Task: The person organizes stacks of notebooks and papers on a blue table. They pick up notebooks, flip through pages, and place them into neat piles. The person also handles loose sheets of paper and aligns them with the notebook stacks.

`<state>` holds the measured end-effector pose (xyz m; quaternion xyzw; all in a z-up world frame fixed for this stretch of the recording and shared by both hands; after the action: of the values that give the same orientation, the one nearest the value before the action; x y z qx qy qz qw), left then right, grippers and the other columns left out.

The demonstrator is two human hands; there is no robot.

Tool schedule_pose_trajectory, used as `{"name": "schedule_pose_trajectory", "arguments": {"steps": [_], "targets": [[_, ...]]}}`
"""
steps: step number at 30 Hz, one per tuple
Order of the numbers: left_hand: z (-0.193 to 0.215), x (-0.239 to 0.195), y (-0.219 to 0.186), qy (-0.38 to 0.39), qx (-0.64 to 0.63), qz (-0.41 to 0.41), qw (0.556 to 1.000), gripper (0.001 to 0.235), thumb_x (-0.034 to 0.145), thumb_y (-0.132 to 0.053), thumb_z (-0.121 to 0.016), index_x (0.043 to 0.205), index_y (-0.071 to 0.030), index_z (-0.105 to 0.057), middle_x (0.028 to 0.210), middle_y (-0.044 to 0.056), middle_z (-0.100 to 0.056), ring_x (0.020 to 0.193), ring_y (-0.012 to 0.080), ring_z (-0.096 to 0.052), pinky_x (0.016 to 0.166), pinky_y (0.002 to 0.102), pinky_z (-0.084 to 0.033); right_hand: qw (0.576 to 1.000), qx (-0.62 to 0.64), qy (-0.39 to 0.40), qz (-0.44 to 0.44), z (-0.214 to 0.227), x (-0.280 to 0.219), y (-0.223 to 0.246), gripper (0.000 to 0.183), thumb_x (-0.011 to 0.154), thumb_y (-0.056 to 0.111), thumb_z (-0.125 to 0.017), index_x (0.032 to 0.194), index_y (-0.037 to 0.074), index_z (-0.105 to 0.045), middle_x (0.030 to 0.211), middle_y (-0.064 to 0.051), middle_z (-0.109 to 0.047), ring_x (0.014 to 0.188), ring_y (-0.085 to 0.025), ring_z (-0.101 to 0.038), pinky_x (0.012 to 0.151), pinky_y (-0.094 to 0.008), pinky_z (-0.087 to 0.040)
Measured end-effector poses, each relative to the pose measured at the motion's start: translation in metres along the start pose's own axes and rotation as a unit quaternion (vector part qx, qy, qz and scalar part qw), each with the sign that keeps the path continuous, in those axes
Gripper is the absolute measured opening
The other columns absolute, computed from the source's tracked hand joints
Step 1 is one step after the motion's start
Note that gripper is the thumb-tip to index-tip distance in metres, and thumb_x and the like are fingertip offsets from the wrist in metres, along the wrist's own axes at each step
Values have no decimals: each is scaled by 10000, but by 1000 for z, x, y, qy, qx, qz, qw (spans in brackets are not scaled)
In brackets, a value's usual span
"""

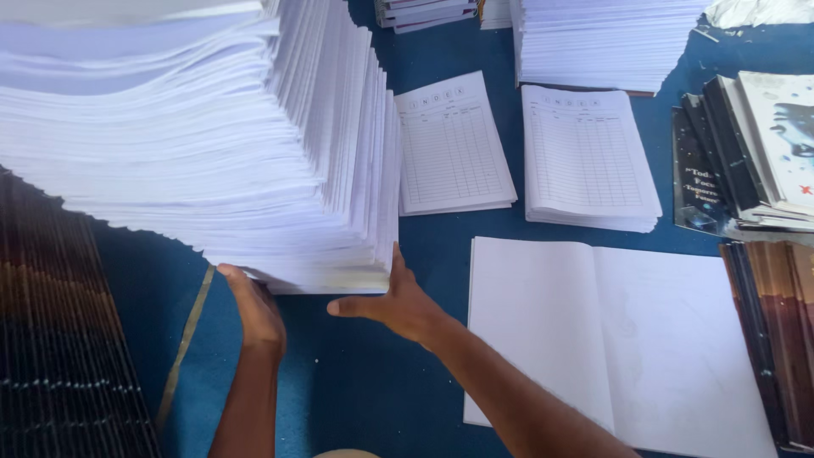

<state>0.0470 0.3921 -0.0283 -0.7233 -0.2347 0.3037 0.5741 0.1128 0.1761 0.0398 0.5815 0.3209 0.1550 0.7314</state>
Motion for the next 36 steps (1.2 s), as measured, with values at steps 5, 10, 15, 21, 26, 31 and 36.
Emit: {"name": "schedule_pose_trajectory", "arguments": {"steps": [5,10,15,21,26,31,36], "targets": [[12,-9,8,8,-2,-7,1000,1063,867,-833,-165,1622,-111,30,1712,125,-40,1577,273,-53,1253,405,-67,1000,-3,-1,-30,-8,-17,0,1432,510,549,-892,1587,64,-81,1499,-267,-423,1442,-398,-397,1177,-517,-330],[22,-18,13,3,-14,-10,1000,1057,866,-831,-169,1623,-116,15,1715,118,-57,1575,266,-61,1248,401,-57,999,0,1,-33,-14,-35,-1,1469,507,579,-898,1594,58,-59,1520,-263,-398,1467,-403,-350,1189,-536,-295],[28,-32,11,17,-12,-30,999,1052,875,-826,-169,1625,-107,3,1711,138,-75,1573,284,-99,1249,412,-91,999,-6,3,-46,-20,-51,-2,1509,509,605,-899,1609,63,-20,1573,-254,-298,1498,-403,-268,1201,-539,-269],[37,-51,7,18,-12,-31,999,1040,885,-817,-143,1624,-90,-46,1704,144,-129,1566,294,-152,1250,415,-126,997,-23,10,-69,-29,-71,-6,1552,547,615,-898,1617,49,74,1608,-268,-204,1514,-440,-157,1199,-595,-212],[45,-66,9,11,-16,-12,1000,1046,871,-826,-153,1620,-98,-97,1689,125,-186,1551,280,-198,1243,414,-150,998,-7,25,-52,-35,-87,-8,1549,510,680,-847,1620,42,26,1593,-279,-236,1501,-453,-200,1199,-596,-213],[56,-71,18,14,-33,-17,999,1031,882,-818,-165,1617,-96,-143,1682,113,-235,1530,269,-250,1234,405,-178,998,-3,33,-55,-41,-104,-13,1547,521,699,-836,1630,53,28,1622,-277,-162,1521,-454,-141,1200,-597,-188],[69,-70,31,2,-69,-2,998,982,909,-790,-208,1603,-96,-227,1633,104,-333,1476,259,-335,1213,393,-246,996,10,28,-83,-47,-112,-20,1558,538,686,-849,1626,51,68,1633,-276,-107,1528,-458,-83,1210,-590,-179]]}}
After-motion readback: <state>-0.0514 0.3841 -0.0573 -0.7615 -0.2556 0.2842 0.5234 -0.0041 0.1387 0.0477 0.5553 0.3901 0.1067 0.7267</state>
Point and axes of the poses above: each hand's wrist, its own x-axis towards the middle knuckle, its own z-axis out of the back of the hand, y = z × x, the point moved 1 cm from there along x, towards the middle knuckle
